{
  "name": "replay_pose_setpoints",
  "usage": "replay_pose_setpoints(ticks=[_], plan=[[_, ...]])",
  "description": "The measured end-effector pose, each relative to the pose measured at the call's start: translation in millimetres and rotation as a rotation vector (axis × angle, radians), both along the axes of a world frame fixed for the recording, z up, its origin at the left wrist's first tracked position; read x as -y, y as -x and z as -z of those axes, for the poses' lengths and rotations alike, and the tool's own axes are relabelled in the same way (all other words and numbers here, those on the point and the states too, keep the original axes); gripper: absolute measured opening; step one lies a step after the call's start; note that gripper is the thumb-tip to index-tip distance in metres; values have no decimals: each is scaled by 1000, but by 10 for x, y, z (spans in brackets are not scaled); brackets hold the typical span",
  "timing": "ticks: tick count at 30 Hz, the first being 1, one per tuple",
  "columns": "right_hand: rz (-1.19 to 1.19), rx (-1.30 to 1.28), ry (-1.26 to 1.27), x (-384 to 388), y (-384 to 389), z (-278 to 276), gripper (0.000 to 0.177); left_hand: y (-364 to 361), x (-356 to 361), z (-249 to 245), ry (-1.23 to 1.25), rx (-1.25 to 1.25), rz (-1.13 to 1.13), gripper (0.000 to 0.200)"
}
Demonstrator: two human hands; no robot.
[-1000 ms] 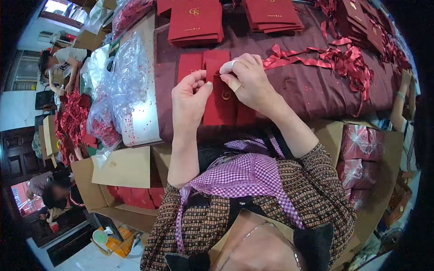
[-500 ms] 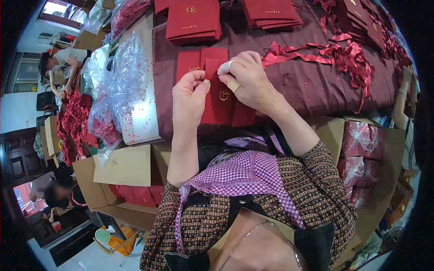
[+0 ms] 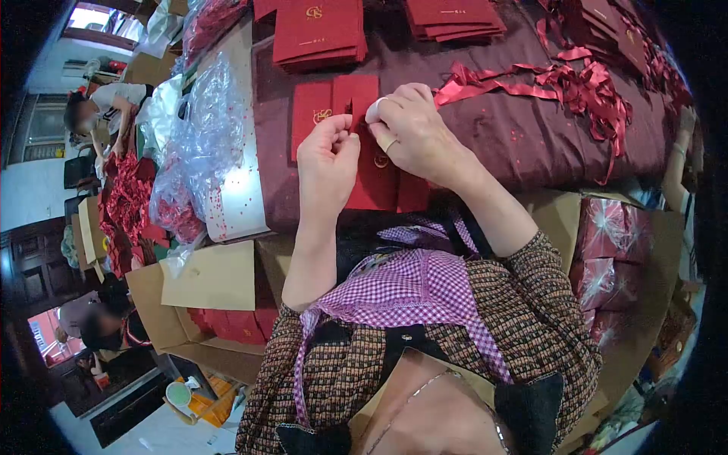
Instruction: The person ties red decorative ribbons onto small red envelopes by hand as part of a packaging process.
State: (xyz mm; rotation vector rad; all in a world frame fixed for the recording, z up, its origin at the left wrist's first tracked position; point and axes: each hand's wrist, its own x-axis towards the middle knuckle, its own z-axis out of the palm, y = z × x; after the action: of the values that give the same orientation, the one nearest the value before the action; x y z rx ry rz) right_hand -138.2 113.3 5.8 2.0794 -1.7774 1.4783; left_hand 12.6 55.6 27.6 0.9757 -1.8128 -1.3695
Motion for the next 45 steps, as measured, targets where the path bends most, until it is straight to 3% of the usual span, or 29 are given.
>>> replay_pose_setpoints(ticks=[2, 4, 9, 11, 15, 24, 34, 38, 41, 43, 45], plan=[[61, -82, 8, 0, -22, -43, 8, 33, -24, -2, 79, 38, -10, 22], [81, -141, 19, -6, -49, -112, 8, 55, -13, 43, 350, 76, 10, 21], [93, -128, 24, 26, -17, -72, 4, 36, -27, 3, 58, -93, -2, 22], [30, 75, -3, 16, 43, -63, 6, 37, -14, 24, -31, -99, -17, 22], [63, 190, -42, -24, 118, -17, 10, 21, 3, 22, -263, -188, -24, 23], [89, 373, -29, -9, 102, 165, 9, -88, 82, 125, -537, -283, 110, 24], [26, 457, 32, 28, 97, 301, 10, -72, 45, 33, -581, -285, 165, 22], [26, 442, 32, 18, 106, 321, 10, -35, 33, 85, -543, -256, 85, 22], [68, 350, 70, 10, 105, 299, 12, -35, 49, 146, -504, -246, 37, 23], [90, 134, 232, 0, 99, 260, 14, -32, 52, 166, -475, -243, 24, 25], [97, 126, 206, -60, 24, 192, 16, -5, 37, 171, -425, -210, -34, 25]])
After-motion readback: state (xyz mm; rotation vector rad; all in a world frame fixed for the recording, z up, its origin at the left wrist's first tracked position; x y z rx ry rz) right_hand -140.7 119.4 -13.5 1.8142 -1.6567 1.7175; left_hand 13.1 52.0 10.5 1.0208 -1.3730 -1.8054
